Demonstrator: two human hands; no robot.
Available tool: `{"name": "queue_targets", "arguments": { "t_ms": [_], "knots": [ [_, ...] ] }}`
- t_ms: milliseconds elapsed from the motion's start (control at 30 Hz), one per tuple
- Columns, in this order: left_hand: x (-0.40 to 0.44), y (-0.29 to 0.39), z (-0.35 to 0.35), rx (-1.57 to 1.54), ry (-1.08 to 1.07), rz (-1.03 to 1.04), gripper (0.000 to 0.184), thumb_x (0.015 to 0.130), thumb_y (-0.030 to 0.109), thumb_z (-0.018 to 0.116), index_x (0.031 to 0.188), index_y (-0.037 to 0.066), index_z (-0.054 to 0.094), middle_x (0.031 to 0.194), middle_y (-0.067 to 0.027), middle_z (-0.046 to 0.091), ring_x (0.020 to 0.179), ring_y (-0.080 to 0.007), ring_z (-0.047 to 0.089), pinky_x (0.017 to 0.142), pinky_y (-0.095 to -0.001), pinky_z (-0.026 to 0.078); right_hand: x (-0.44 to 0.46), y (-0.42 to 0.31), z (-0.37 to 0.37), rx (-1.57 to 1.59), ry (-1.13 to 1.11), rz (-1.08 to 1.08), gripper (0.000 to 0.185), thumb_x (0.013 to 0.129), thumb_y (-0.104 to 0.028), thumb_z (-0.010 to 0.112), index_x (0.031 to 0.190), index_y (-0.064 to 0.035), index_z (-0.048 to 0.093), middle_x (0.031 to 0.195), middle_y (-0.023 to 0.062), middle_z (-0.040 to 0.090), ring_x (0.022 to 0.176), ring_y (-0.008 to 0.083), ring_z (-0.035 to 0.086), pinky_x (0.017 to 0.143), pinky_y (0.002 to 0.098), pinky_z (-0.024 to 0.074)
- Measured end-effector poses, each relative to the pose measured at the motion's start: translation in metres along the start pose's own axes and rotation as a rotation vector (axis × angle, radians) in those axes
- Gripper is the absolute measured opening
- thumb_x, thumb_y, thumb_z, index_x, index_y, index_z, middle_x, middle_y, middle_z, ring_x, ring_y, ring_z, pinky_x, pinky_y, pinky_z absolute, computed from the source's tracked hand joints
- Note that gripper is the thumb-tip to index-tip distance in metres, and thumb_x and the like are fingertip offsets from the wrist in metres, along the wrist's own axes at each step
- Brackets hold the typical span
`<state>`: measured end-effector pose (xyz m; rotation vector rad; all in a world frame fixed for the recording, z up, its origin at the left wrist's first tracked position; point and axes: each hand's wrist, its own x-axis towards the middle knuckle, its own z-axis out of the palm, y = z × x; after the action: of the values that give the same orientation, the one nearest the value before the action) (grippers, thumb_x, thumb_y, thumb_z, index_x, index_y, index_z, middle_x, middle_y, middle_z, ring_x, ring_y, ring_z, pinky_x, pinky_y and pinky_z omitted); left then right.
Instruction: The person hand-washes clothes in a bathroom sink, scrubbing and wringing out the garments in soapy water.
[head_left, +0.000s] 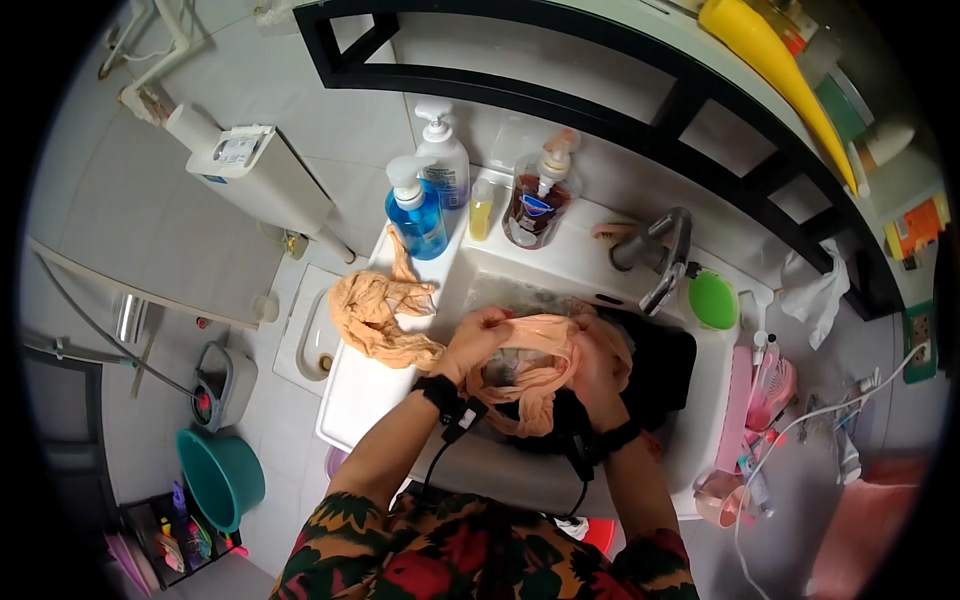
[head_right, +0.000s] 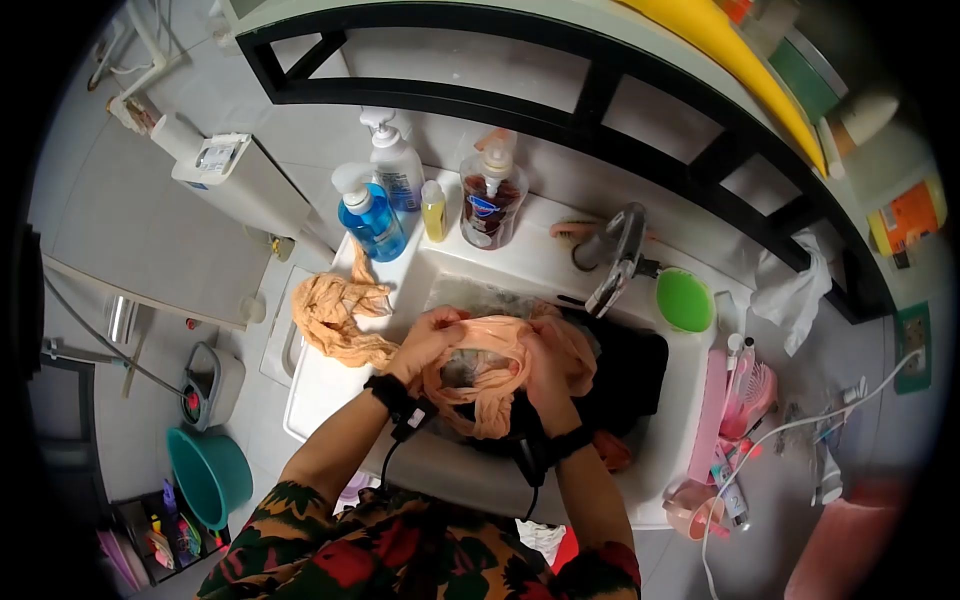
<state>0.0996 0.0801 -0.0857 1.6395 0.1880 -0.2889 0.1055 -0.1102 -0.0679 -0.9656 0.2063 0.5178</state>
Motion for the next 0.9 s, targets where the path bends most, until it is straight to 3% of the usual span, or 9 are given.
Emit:
{"name": "queue_targets", "arguments": {
  "t_ms": [167, 233, 333, 500, 533, 633, 733, 800, 900],
  "knots": [
    [-0.024, 0.020, 0.054, -0.530, 0.130, 0.288, 0.009, 0.077, 0.005, 0.055, 0.072, 0.005, 0.048, 0.078, -0.0005, 0.057, 0.061, -0.0058, 0.046, 0.051, -0.0204, 0.040, -0.002, 0.032, 0.022, -0.137, 0.334, -0.004, 0.026, 0.084, -0.024, 0.055, 0.098, -0.0036, 0.050, 0.089, 0.0046, 0.053, 0.079, 0.0122, 0.052, 0.066, 0.0237, 0.0447],
    [-0.035, 0.025, 0.060, -0.257, 0.103, 0.170, 0.007, 0.078, 0.006, 0.053, 0.074, 0.004, 0.048, 0.065, -0.0045, 0.056, 0.054, -0.0120, 0.049, 0.049, -0.0261, 0.042, -0.004, 0.049, 0.031, 0.097, 0.265, -0.069, 0.028, 0.085, -0.027, 0.054, 0.102, -0.0049, 0.050, 0.094, 0.0029, 0.052, 0.083, 0.0103, 0.051, 0.067, 0.0242, 0.0452],
    [-0.033, 0.030, 0.054, 0.321, 0.345, 0.428, 0.011, 0.080, 0.013, 0.049, 0.082, 0.004, 0.046, 0.063, -0.0214, 0.053, 0.060, -0.0414, 0.051, 0.052, -0.0457, 0.042, -0.016, 0.043, 0.045, 0.150, 0.227, 0.134, 0.033, 0.088, -0.030, 0.046, 0.110, -0.0049, 0.048, 0.101, 0.0053, 0.053, 0.086, 0.0133, 0.052, 0.070, 0.0249, 0.0456],
    [-0.054, 0.034, 0.060, 0.374, 0.332, 0.365, 0.014, 0.080, 0.015, 0.050, 0.086, 0.005, 0.043, 0.061, -0.0208, 0.053, 0.057, -0.0397, 0.053, 0.052, -0.0457, 0.042, -0.014, 0.060, 0.034, 0.032, 0.229, 0.072, 0.027, 0.091, -0.028, 0.040, 0.102, -0.0067, 0.051, 0.095, 0.0017, 0.050, 0.081, 0.0112, 0.048, 0.069, 0.0244, 0.0429],
    [-0.060, 0.034, 0.066, 0.413, 0.283, 0.485, 0.014, 0.080, 0.015, 0.050, 0.086, 0.005, 0.043, 0.062, -0.0213, 0.053, 0.058, -0.0394, 0.053, 0.052, -0.0457, 0.042, -0.008, 0.071, 0.030, 0.295, -0.162, -0.181, 0.024, 0.091, -0.027, 0.038, 0.098, -0.0073, 0.050, 0.092, 0.0020, 0.049, 0.080, 0.0117, 0.047, 0.068, 0.0248, 0.0424],
    [-0.059, 0.040, 0.057, 0.433, 0.178, 0.539, 0.015, 0.081, 0.016, 0.050, 0.087, 0.004, 0.042, 0.064, -0.0230, 0.053, 0.061, -0.0393, 0.053, 0.053, -0.0461, 0.043, -0.028, 0.058, 0.011, -0.104, -0.069, -0.195, 0.018, 0.091, -0.023, 0.036, 0.088, -0.0079, 0.045, 0.082, 0.0025, 0.046, 0.078, 0.0126, 0.047, 0.067, 0.0270, 0.0419],
    [-0.037, 0.031, 0.043, 0.471, 0.294, 0.343, 0.016, 0.081, 0.017, 0.050, 0.089, 0.005, 0.042, 0.062, -0.0209, 0.054, 0.058, -0.0405, 0.053, 0.051, -0.0475, 0.042, -0.026, 0.049, 0.020, 0.109, -0.140, 0.325, 0.018, 0.090, -0.023, 0.038, 0.090, -0.0069, 0.045, 0.080, 0.0029, 0.047, 0.069, 0.0128, 0.049, 0.057, 0.0251, 0.0427],
    [-0.056, 0.043, 0.049, 0.470, 0.250, 0.344, 0.015, 0.080, 0.016, 0.051, 0.086, 0.005, 0.043, 0.064, -0.0209, 0.054, 0.059, -0.0400, 0.053, 0.051, -0.0458, 0.042, -0.031, 0.049, 0.044, 0.081, 0.259, 0.189, 0.030, 0.087, -0.029, 0.046, 0.103, -0.0041, 0.050, 0.086, 0.0045, 0.052, 0.076, 0.0153, 0.054, 0.063, 0.0264, 0.0462],
    [-0.063, 0.029, 0.066, 0.465, 0.230, 0.557, 0.013, 0.079, 0.016, 0.052, 0.082, 0.005, 0.044, 0.064, -0.0200, 0.054, 0.059, -0.0387, 0.054, 0.051, -0.0437, 0.042, -0.027, 0.060, 0.017, -0.028, 0.080, 0.047, 0.021, 0.089, -0.024, 0.041, 0.090, -0.0046, 0.050, 0.080, 0.0026, 0.051, 0.060, 0.0099, 0.049, 0.047, 0.0220, 0.0406]
  ]
}}
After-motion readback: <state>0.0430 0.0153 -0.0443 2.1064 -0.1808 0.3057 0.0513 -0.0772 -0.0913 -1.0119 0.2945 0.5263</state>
